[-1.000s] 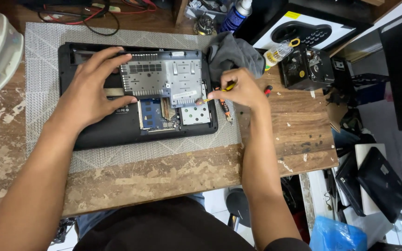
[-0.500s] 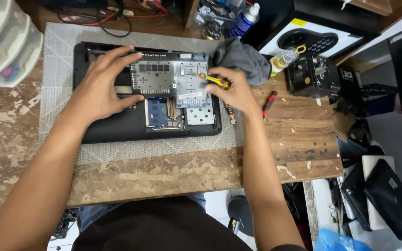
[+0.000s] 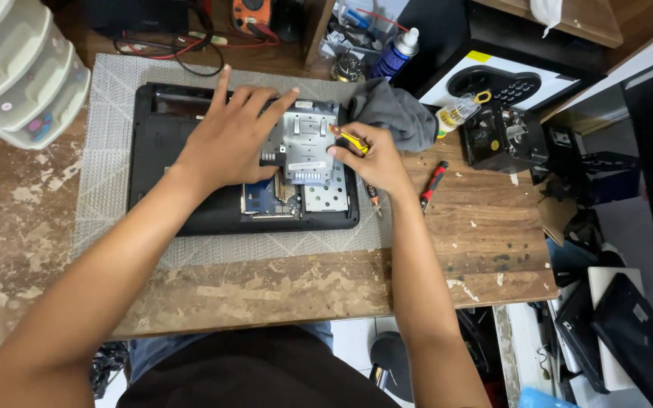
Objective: Removing internal components like the hard drive and optical drive from a laptop using a screwdriver.
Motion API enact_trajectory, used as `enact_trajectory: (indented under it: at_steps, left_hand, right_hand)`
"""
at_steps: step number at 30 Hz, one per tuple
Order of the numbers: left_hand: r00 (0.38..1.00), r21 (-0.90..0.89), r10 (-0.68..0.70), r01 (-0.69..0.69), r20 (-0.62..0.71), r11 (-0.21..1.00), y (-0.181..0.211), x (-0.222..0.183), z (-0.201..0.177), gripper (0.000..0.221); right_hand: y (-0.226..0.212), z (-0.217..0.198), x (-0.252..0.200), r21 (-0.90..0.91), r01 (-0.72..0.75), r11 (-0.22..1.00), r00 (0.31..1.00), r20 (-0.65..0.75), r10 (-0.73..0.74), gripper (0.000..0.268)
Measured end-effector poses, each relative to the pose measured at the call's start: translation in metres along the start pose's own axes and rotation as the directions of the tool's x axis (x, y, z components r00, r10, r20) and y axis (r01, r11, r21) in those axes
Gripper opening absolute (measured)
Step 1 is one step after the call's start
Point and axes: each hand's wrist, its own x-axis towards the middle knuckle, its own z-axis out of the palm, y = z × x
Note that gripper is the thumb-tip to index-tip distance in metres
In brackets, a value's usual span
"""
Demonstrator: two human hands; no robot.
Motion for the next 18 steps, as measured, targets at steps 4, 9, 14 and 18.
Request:
enact_trajectory:
  at_steps: [4,9,14,18]
  left_hand:
    - [0.999,-0.026,0.019,-0.02,-0.03,0.999,-0.003,-0.005,0.002,0.119]
    - [0.984,-0.039,0.018,-0.025,-0.177,0.999,-0.003,-0.01,0.0,0.104]
    - [0.981,-0.02,0.013,-0.018,-0.194,1.0,0.002,-0.013,0.001,0.103]
    - [0.977,-0.071,-0.026,0.011,-0.214,0.997,0.0,-0.015,0.004,0.104]
  right_hand:
    - [0.02,-0.012,-0.001,-0.064,0.104,0.992,0.995,0.003,-0.104,0.044]
    - [0.038,-0.025,0.0,-0.098,0.089,0.991,0.963,-0.246,-0.111,0.03]
    - [0.028,-0.014,-0.002,-0.185,0.037,0.982,0.963,-0.257,-0.085,0.03]
    - [0.018,-0.032,-0.008,-0.321,-0.068,0.945,0.949,-0.312,-0.037,0.028]
